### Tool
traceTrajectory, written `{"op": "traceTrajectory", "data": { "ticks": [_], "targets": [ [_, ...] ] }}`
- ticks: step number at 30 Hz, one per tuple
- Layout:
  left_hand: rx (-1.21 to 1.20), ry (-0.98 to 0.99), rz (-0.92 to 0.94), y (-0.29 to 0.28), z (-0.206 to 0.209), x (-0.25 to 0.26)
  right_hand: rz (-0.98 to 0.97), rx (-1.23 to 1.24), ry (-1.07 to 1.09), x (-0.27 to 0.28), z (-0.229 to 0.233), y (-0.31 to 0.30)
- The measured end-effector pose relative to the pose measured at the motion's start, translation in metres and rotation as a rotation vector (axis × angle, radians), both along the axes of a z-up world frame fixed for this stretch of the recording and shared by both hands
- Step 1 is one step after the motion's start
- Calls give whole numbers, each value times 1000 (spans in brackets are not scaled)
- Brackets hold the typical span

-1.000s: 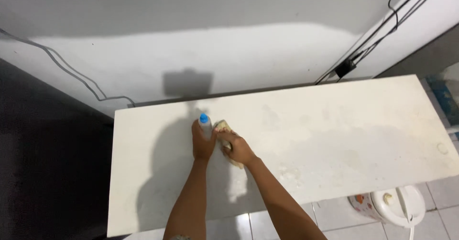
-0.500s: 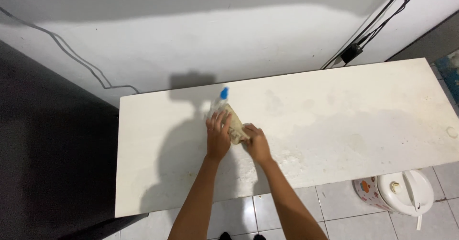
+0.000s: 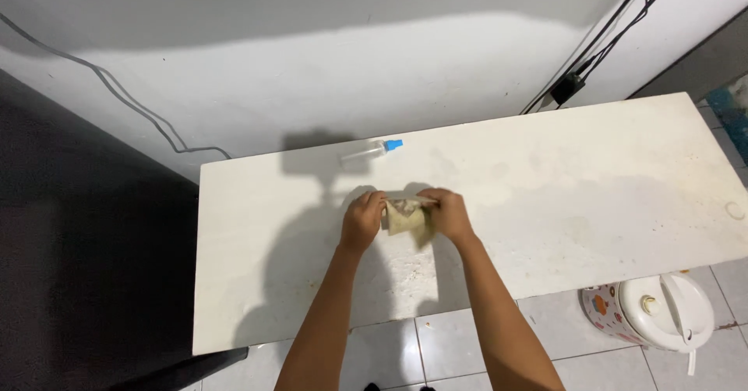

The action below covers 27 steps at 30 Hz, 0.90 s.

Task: Cleaning various surfaces including a cabinet top and door handle using a spray bottle and cloth.

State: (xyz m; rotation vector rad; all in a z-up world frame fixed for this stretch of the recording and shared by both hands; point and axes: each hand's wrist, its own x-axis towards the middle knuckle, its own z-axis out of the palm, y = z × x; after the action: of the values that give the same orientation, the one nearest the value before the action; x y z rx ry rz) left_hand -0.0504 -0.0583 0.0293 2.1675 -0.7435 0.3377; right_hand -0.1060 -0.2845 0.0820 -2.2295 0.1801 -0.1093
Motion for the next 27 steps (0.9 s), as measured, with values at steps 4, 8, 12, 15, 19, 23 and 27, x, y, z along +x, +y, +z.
{"op": "traceTrajectory", "data": {
  "ticks": [4,8,12,15,19,23,27],
  "targets": [
    [-122,76,-175,4,81,42,-46,124,-218,4,46,5],
    [121,-177,77,-23,30,150,28,-38,-66,35,38,13],
    [488,71,189,-45,-21,139,-109,-128,-256,52,-10,31],
    [511,-78,309,-49,-20,97,-144,-47,-425,62,-32,47],
    [500,-158,401,-56,-19,89,-185,-7,-411,83,-40,65],
    [492,116,423,-60,9,83,-241,36,-280,94,-49,76],
    [399,335,474,-57,25,79,-259,272,-101,94,-29,62]
  ]
}}
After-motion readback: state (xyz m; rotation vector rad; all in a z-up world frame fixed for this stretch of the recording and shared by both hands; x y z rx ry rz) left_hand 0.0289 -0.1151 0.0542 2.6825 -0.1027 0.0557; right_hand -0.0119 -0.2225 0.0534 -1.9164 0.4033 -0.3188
